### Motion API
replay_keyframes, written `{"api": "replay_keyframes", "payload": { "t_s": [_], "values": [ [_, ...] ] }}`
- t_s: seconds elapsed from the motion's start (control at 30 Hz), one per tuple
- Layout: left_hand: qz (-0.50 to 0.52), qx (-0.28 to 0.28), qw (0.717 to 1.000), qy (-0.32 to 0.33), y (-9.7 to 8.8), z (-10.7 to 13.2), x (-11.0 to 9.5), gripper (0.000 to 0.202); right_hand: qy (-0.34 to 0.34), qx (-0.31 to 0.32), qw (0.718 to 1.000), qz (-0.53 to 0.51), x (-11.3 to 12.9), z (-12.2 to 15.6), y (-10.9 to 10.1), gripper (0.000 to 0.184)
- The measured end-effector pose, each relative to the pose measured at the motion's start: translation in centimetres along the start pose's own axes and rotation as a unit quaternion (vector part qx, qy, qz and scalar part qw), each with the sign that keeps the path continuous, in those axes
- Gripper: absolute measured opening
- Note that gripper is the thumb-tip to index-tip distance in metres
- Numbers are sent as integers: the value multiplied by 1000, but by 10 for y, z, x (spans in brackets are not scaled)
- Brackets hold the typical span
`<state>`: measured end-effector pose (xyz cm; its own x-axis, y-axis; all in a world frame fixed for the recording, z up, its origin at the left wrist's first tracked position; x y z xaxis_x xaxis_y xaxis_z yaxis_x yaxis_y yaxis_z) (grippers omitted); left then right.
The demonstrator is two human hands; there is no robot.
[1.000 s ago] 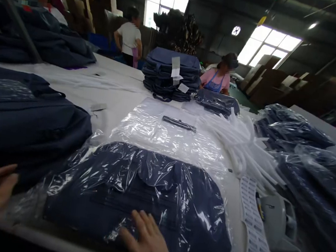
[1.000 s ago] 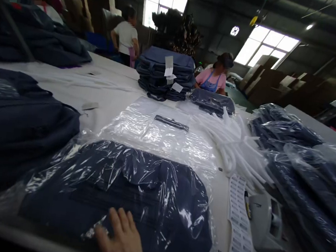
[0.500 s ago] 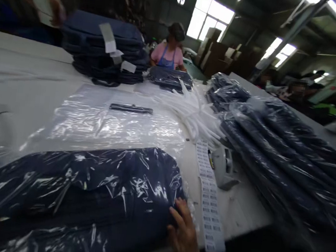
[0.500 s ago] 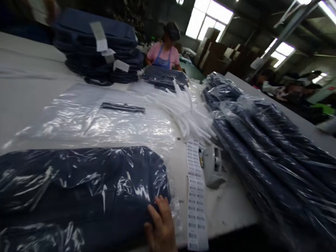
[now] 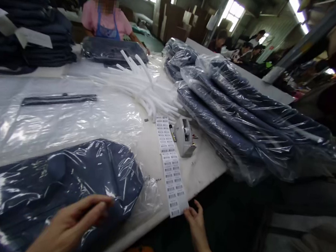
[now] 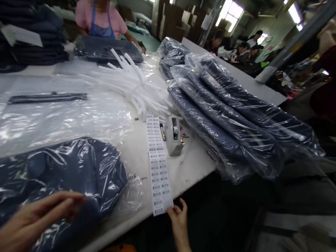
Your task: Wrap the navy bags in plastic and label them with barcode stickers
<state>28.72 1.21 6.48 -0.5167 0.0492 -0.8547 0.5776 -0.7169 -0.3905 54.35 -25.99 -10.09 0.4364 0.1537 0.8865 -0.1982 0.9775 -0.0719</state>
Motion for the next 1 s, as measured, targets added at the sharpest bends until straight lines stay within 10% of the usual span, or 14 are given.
{"api": "replay_keyframes", "payload": {
  "t_s": [0.2, 0.33, 0.43, 0.5, 0.63, 1.0],
  "values": [
    [228, 184, 932, -214, 156, -31, -14, 84, -4, 30, 988, -155, 50, 38, 23, 87],
    [334, 199, 884, -260, 202, -41, -21, 57, -2, 88, 979, -183, 72, 52, 34, 84],
    [364, 174, 887, -223, 205, -54, -27, 46, -77, 85, 990, -84, 75, 51, 28, 68],
    [357, 161, 902, -183, 199, -62, -31, 45, -247, 25, 967, 53, 89, 51, 20, 42],
    [337, 144, 924, -113, 184, -69, -36, 47, -551, 45, 778, 299, 128, 64, 34, 18],
    [299, 114, 944, -75, 188, -81, -28, 39, -718, 126, 591, 345, 129, 65, 59, 24]
  ]
}}
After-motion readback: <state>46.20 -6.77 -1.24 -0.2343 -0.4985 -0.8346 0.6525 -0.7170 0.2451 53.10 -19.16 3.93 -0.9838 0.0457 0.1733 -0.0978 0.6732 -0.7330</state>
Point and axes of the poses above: each hand's wrist, its own z-axis away from the middle knuckle, its own y-axis out of the palm, x = y × z, the point moved 3 cm from there along -z, towards the middle knuckle, and after that the axes turned 6 degrees about -x, right-handed, at the moved point
